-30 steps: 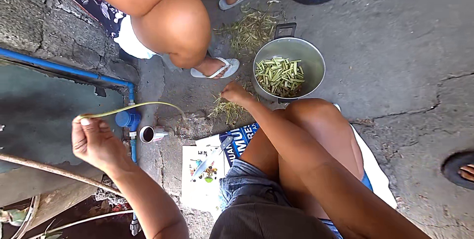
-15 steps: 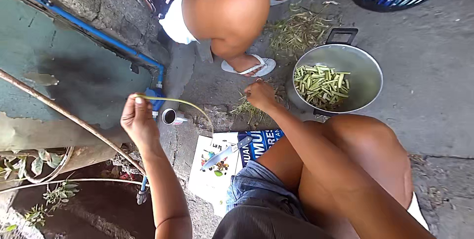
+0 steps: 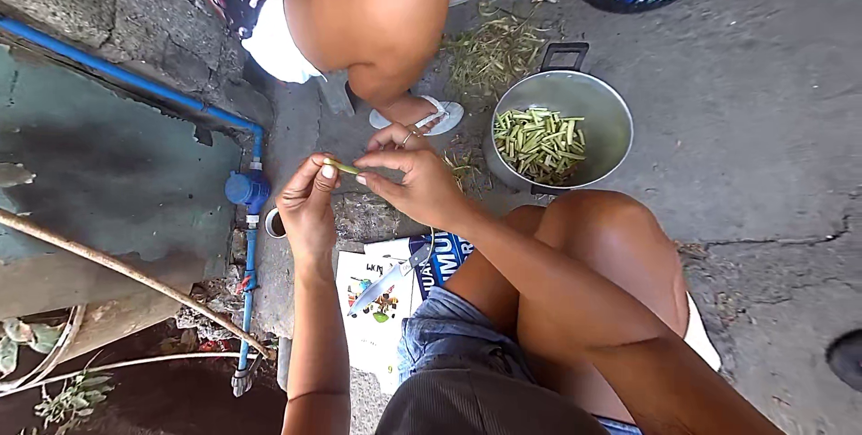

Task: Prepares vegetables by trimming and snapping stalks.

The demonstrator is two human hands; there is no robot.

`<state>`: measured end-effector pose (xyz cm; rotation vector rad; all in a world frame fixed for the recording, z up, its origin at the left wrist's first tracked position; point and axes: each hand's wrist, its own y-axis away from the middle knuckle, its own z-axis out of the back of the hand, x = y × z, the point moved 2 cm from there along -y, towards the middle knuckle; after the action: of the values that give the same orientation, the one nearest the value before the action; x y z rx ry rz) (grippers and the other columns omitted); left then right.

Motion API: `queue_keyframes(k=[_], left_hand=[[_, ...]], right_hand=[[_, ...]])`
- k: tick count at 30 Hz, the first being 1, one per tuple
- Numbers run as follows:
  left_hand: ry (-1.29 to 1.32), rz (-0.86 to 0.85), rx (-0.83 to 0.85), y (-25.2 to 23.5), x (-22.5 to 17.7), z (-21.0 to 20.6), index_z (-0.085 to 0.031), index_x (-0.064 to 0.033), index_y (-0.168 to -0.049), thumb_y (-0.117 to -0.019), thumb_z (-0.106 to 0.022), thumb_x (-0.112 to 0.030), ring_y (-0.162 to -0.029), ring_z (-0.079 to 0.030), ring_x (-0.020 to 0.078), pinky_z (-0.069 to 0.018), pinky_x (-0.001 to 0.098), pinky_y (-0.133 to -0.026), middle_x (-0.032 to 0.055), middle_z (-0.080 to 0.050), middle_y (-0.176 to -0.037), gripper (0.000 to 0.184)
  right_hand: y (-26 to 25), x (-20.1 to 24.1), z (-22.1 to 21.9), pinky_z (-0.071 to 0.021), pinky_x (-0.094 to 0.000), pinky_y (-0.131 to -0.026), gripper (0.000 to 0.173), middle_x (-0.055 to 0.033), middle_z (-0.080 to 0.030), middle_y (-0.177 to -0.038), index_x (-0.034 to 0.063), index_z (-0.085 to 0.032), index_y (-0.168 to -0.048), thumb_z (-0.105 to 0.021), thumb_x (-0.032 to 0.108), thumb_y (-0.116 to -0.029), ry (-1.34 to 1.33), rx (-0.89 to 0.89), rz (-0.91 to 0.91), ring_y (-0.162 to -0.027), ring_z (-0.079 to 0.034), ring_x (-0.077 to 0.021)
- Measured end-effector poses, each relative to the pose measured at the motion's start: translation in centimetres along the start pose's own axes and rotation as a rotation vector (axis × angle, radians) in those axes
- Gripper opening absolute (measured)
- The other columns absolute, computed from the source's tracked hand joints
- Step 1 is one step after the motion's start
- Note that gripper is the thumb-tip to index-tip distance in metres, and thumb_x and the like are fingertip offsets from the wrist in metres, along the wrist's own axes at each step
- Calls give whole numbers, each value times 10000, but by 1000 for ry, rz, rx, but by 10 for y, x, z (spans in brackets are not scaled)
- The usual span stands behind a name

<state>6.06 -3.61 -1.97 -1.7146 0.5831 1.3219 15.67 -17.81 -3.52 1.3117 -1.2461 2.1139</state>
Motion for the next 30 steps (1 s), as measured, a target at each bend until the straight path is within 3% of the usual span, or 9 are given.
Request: queue_keyframes(k=[11, 15, 21, 24, 28, 30], left_hand=[[-95, 18, -19, 3, 5, 10, -762, -140, -1047, -1021, -586, -85, -853, -643, 33, -545, 204, -781, -57, -716, -1016, 186], [-157, -15, -100, 1, 2, 31, -747, -129, -1046, -1029, -568, -86, -838, -648, 42, -558, 224, -779, -59, -715, -993, 185], [-339, -194, -339, -3, -28, 79, -698, -119, -1071, -1052, -534, -87, -823, -650, 34, -563, 222, -769, -77, -705, -957, 168], [-433, -283, -518, 1, -49, 108, -643, -57, -1113, -1066, -483, -65, -836, -646, 62, -560, 250, -766, -43, -678, -951, 168], [-543, -373, -727, 12, -78, 140, -595, 59, -1109, -1061, -443, 10, -836, -627, 80, -530, 253, -755, 21, -643, -924, 167], [-618, -385, -797, 20, -90, 148, -587, 107, -1107, -1045, -446, 45, -818, -614, 82, -527, 247, -751, 43, -625, -916, 167]], right_hand=[[-1, -38, 5, -435, -432, -937, 127, -90, -661, -1013, 90, -811, -910, -691, 135, -906, 47, 73, -78, -1061, -567, -248], [1, -87, 6, -450, -520, -995, 100, -182, -675, -1081, 34, -797, -922, -722, 96, -902, 43, 173, -339, -1124, -591, -320], [15, -160, 4, -461, -641, -969, 171, -234, -658, -1197, 38, -789, -1023, -706, 158, -933, 212, 341, -848, -1170, -592, -409], [26, -181, 7, -460, -680, -941, 232, -253, -690, -1165, 34, -773, -1062, -670, 209, -949, 343, 391, -1031, -1149, -623, -443], [39, -199, 16, -445, -672, -983, 306, -257, -659, -1248, 19, -740, -1130, -649, 253, -955, 498, 426, -1162, -1233, -584, -446], [41, -199, 20, -453, -666, -971, 299, -266, -654, -1244, -15, -722, -1078, -636, 245, -960, 552, 436, -1200, -1238, -581, -446]])
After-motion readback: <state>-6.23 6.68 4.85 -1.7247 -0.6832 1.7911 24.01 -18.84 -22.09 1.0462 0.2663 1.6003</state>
